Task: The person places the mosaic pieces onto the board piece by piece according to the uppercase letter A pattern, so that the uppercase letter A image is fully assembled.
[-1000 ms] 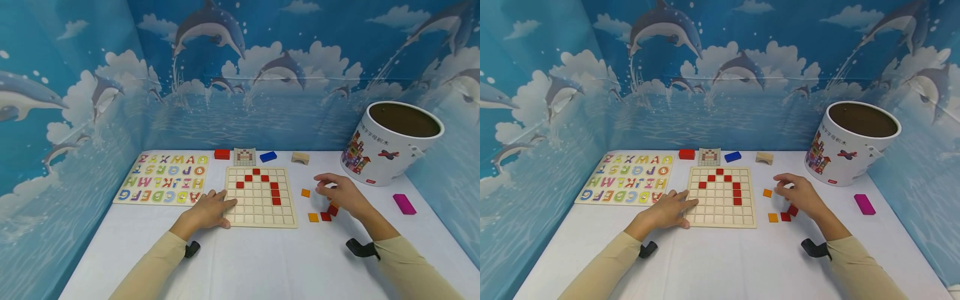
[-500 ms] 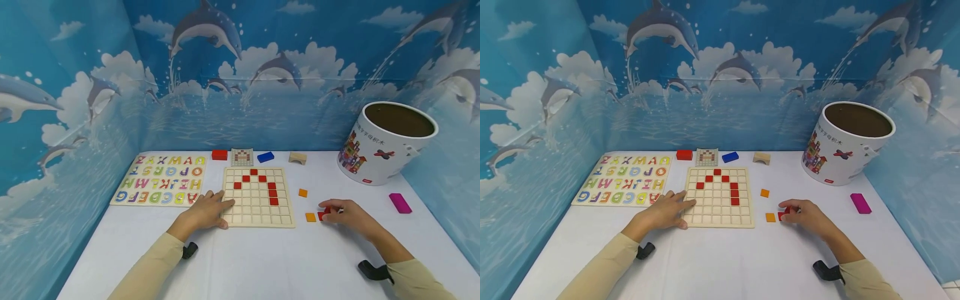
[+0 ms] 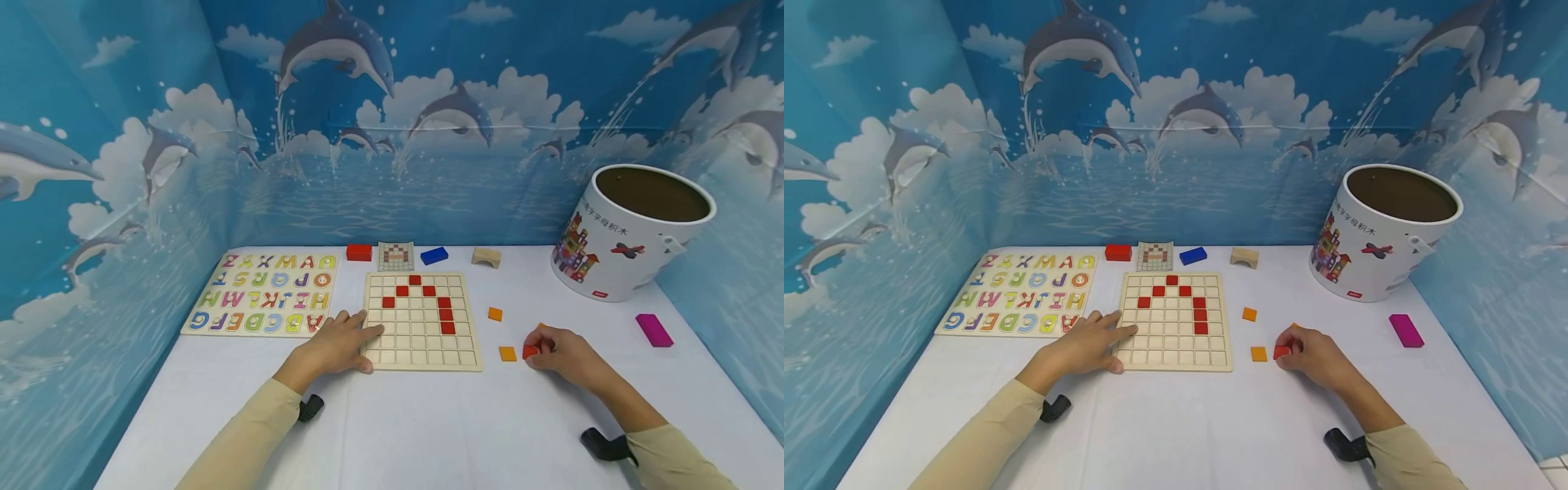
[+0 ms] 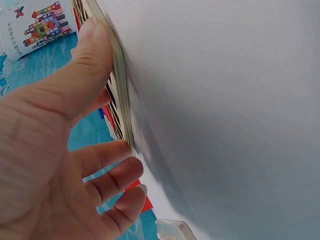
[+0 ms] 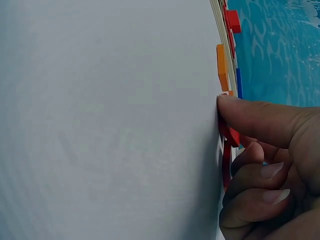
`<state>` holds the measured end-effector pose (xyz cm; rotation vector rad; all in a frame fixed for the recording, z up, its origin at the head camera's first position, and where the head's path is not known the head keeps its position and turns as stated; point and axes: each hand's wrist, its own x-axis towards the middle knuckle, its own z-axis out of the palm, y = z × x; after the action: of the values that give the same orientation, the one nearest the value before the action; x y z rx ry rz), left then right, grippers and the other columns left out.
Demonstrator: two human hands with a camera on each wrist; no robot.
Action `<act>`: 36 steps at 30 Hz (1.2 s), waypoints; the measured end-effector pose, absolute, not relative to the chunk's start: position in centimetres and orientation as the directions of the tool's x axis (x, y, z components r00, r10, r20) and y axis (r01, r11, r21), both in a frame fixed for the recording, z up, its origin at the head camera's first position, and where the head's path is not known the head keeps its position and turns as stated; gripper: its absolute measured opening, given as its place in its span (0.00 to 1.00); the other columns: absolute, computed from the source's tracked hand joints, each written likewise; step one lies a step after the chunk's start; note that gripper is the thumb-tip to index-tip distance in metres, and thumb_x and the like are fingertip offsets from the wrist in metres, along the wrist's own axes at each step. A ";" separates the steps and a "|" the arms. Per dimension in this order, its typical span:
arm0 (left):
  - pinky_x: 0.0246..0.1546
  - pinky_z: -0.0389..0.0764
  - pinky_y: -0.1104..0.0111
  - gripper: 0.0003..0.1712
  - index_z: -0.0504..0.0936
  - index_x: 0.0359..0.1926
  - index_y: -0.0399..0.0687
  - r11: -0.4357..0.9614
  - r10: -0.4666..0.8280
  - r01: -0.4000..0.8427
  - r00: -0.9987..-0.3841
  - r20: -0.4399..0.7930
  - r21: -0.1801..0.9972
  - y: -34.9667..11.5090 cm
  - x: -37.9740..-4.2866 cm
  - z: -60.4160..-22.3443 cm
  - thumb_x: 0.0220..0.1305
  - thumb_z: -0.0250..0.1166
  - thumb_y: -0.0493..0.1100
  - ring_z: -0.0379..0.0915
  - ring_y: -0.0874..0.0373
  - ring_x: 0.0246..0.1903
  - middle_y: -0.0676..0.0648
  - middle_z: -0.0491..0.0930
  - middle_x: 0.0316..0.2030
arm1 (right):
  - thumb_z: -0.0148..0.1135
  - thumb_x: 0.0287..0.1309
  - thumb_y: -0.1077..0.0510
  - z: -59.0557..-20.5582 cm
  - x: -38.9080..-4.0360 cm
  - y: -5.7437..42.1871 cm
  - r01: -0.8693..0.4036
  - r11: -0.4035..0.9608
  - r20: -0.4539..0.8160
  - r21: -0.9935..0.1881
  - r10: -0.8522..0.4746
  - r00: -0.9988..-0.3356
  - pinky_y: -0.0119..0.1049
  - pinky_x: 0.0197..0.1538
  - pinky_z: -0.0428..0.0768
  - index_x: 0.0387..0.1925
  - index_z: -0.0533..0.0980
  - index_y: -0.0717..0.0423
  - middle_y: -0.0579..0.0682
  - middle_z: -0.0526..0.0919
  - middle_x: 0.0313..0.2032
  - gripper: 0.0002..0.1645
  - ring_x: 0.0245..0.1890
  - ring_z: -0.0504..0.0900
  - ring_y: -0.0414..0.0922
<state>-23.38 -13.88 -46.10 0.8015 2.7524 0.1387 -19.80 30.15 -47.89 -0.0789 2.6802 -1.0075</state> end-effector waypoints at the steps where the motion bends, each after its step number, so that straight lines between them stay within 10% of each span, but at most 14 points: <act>1: 0.65 0.64 0.42 0.47 0.68 0.75 0.64 0.842 0.539 0.514 -0.810 -0.229 0.166 -13.9 -23.4 -46.1 0.57 0.73 0.63 0.60 0.42 0.68 0.40 0.60 0.76 | 0.73 0.60 0.55 -47.8 -19.8 30.2 0.046 0.756 -0.236 -0.653 -0.146 -0.961 0.33 0.32 0.70 0.47 0.78 0.56 0.50 0.72 0.31 0.17 0.37 0.71 0.48; 9: 0.64 0.65 0.43 0.47 0.68 0.75 0.64 0.842 0.539 0.515 -0.812 -0.225 0.158 -13.9 -23.4 -46.0 0.56 0.74 0.63 0.60 0.42 0.68 0.39 0.60 0.76 | 0.68 0.65 0.45 -47.5 -19.9 30.9 0.107 0.729 -0.271 -0.676 -0.110 -0.956 0.36 0.34 0.73 0.42 0.73 0.58 0.51 0.73 0.34 0.21 0.40 0.71 0.49; 23: 0.62 0.67 0.45 0.47 0.67 0.76 0.66 0.841 0.541 0.517 -0.811 -0.224 0.159 -14.1 -23.3 -46.4 0.57 0.71 0.65 0.62 0.43 0.65 0.41 0.58 0.77 | 0.57 0.71 0.37 -45.3 -23.8 28.6 0.161 0.470 -0.205 -0.868 -0.043 -0.978 0.36 0.29 0.74 0.66 0.69 0.60 0.60 0.74 0.34 0.37 0.27 0.72 0.48; 36: 0.61 0.67 0.45 0.50 0.65 0.77 0.64 0.856 0.514 0.487 -0.837 -0.186 0.175 -14.5 -23.0 -46.8 0.55 0.72 0.65 0.63 0.44 0.63 0.42 0.57 0.78 | 0.61 0.72 0.56 -45.5 -28.3 17.3 0.146 0.306 -0.205 -0.941 -0.170 -0.964 0.34 0.32 0.78 0.69 0.69 0.58 0.62 0.82 0.38 0.29 0.27 0.77 0.45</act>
<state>-23.00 -14.54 -46.78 0.7677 2.8057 0.1766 -28.29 17.33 -45.47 -0.0224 2.3101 -1.7070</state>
